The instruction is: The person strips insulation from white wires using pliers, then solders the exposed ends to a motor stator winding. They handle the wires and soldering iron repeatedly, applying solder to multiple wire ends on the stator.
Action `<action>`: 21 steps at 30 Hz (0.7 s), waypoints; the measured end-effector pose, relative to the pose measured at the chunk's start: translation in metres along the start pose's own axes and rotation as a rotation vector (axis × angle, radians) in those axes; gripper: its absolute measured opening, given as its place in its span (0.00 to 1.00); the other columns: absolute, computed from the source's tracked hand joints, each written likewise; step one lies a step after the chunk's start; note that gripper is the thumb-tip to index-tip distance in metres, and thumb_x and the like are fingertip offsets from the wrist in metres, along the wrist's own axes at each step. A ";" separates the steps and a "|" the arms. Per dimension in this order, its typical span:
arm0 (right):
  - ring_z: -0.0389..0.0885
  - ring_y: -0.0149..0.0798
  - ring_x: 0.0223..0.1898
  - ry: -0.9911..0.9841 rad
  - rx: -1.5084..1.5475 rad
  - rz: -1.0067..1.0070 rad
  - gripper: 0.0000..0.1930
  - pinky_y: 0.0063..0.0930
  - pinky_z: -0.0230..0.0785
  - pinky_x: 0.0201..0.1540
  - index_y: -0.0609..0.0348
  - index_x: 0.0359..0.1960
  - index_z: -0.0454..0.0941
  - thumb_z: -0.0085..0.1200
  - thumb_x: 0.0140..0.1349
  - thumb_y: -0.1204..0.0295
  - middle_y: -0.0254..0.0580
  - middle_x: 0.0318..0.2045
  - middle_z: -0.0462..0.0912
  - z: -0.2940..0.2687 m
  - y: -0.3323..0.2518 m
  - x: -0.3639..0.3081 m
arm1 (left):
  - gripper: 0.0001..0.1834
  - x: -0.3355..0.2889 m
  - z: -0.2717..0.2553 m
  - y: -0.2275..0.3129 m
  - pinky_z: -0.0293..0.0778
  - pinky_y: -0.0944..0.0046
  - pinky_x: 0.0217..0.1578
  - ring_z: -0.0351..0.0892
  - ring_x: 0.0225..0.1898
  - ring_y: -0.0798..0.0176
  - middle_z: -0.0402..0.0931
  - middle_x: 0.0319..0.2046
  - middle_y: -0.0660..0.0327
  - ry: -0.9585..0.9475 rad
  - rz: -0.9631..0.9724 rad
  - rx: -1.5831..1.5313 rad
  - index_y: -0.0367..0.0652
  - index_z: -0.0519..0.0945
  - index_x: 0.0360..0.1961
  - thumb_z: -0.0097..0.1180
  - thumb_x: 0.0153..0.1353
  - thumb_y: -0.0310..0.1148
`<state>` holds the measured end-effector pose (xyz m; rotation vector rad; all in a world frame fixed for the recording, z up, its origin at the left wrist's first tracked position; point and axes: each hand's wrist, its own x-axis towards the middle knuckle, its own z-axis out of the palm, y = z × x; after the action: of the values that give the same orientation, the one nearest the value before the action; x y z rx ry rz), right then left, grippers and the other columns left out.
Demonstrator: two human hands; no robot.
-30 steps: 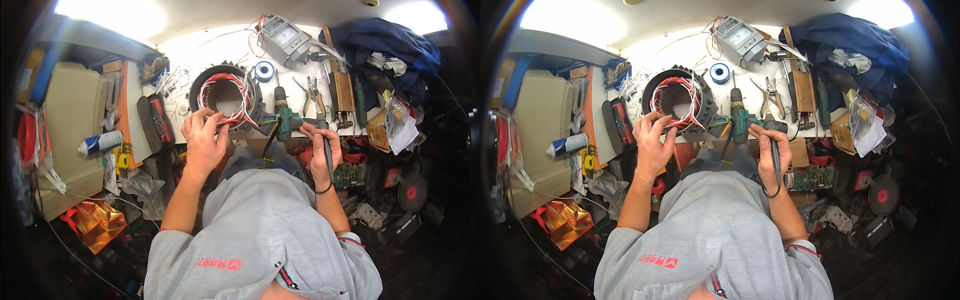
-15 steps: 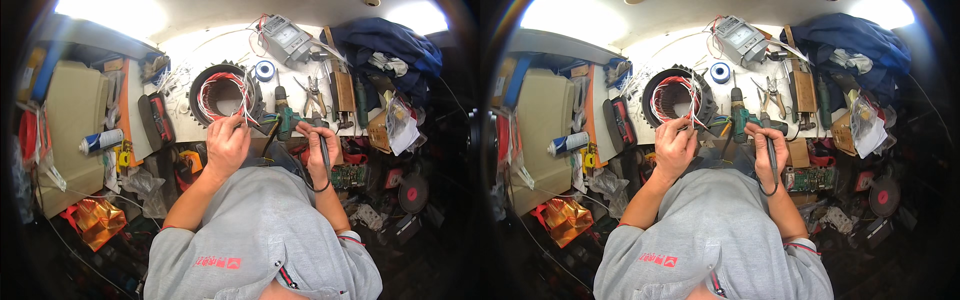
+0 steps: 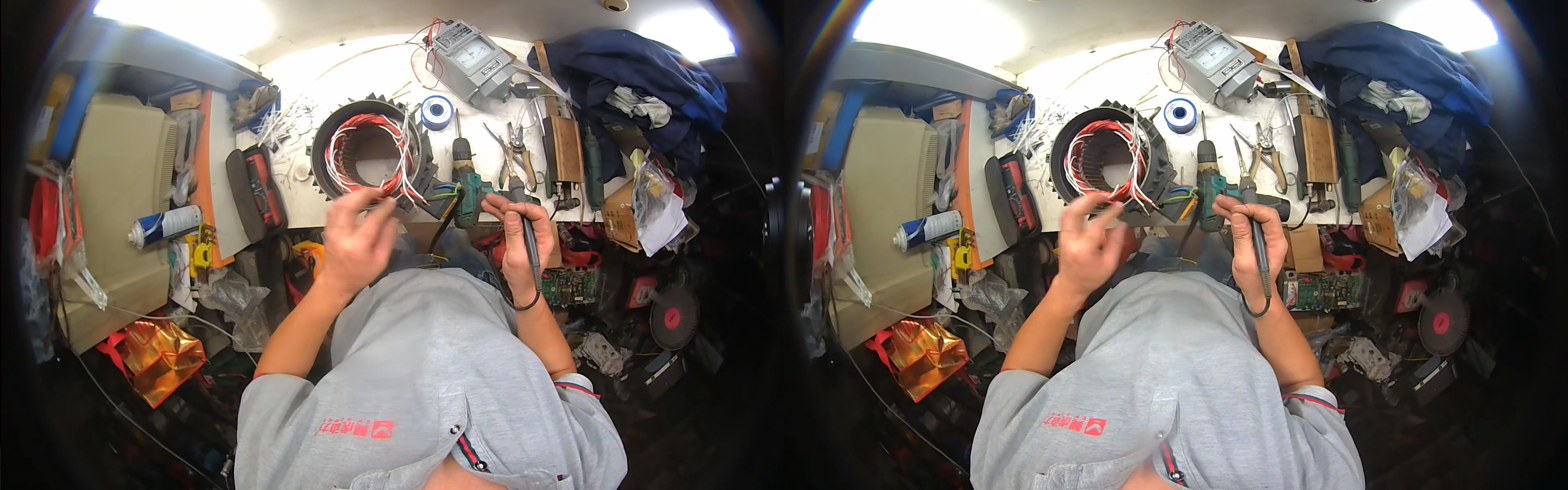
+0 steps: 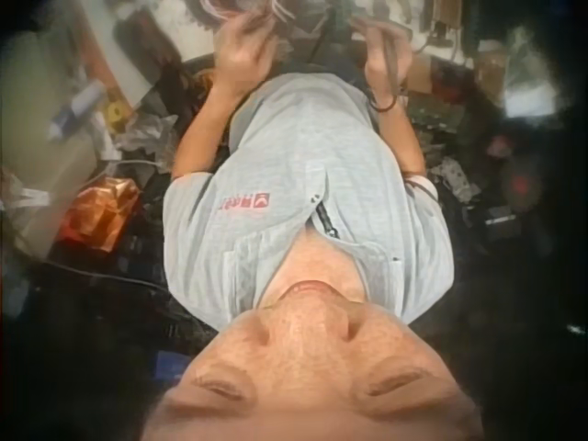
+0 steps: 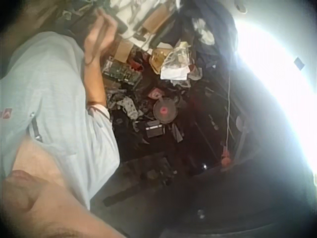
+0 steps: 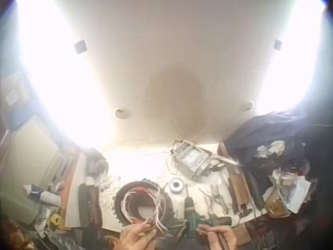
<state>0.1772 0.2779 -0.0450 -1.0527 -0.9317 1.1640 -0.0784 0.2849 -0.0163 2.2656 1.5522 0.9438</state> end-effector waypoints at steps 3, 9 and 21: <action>0.85 0.48 0.49 -0.004 -0.002 -0.007 0.05 0.36 0.76 0.55 0.66 0.45 0.71 0.51 0.71 0.78 0.59 0.47 0.83 0.002 0.000 0.001 | 0.14 0.009 -0.021 -0.019 0.68 0.52 0.50 0.74 0.48 0.50 0.77 0.45 0.56 0.063 -0.176 0.128 0.41 0.84 0.43 0.66 0.54 0.28; 0.85 0.47 0.49 -0.033 0.025 0.020 0.05 0.36 0.76 0.55 0.66 0.45 0.71 0.51 0.71 0.78 0.60 0.47 0.83 0.008 -0.001 -0.001 | 0.07 0.022 -0.033 -0.026 0.62 0.54 0.51 0.73 0.47 0.52 0.77 0.42 0.60 -0.212 -0.166 0.228 0.46 0.84 0.38 0.64 0.58 0.33; 0.85 0.46 0.49 -0.015 0.015 0.015 0.05 0.35 0.76 0.55 0.65 0.46 0.72 0.51 0.71 0.78 0.59 0.47 0.83 0.006 0.002 -0.008 | 0.09 0.010 0.004 0.012 0.70 0.54 0.46 0.77 0.45 0.51 0.80 0.41 0.56 -0.050 -0.165 0.041 0.39 0.78 0.35 0.66 0.54 0.25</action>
<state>0.1694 0.2715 -0.0457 -1.0411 -0.9270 1.1914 -0.0644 0.2893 -0.0096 2.1307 1.7206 0.8123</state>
